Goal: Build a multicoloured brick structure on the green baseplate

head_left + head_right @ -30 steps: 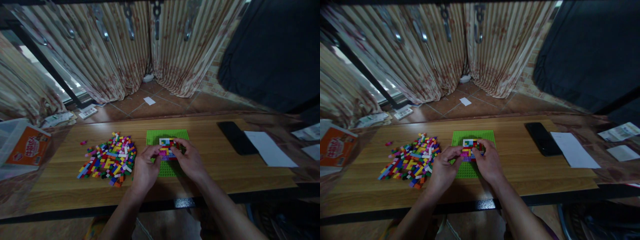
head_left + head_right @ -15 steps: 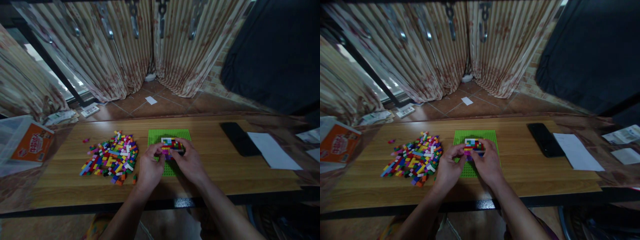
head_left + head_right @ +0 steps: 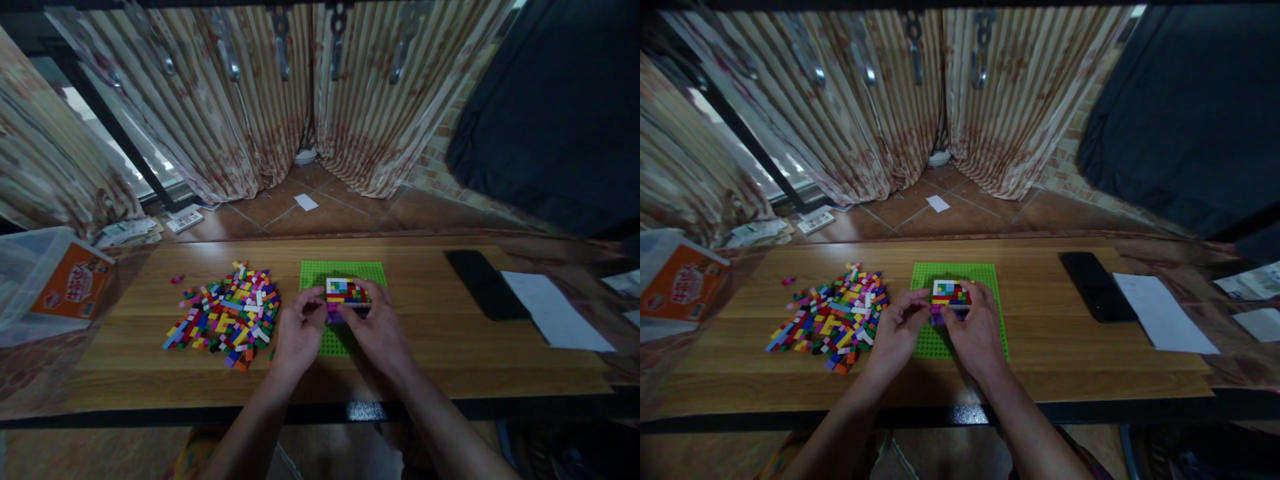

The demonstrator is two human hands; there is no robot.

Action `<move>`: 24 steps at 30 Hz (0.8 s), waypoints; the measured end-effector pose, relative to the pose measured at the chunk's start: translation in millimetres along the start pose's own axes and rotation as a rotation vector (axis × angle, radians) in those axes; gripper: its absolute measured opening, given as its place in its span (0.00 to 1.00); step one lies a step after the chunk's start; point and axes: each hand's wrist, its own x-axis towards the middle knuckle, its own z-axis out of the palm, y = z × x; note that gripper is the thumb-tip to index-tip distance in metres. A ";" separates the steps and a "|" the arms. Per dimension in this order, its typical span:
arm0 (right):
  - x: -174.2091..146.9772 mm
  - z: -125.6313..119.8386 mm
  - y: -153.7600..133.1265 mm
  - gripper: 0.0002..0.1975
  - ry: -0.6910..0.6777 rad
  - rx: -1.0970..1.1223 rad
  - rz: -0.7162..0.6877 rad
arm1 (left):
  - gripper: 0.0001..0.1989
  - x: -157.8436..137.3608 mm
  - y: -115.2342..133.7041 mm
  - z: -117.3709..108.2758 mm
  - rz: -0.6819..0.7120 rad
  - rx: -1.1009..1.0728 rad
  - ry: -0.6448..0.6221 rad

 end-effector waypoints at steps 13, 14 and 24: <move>-0.5 2.4 3.3 0.24 0.021 0.007 -0.014 | 0.11 6.0 -0.9 6.0 -0.099 -0.094 0.050; -0.6 2.6 2.9 0.24 0.017 0.008 -0.009 | 0.11 6.1 -0.8 6.3 -0.096 -0.092 0.051; 0.8 -5.7 6.8 0.27 -0.053 0.024 0.030 | 0.11 5.7 -7.5 3.2 -0.072 -0.107 -0.006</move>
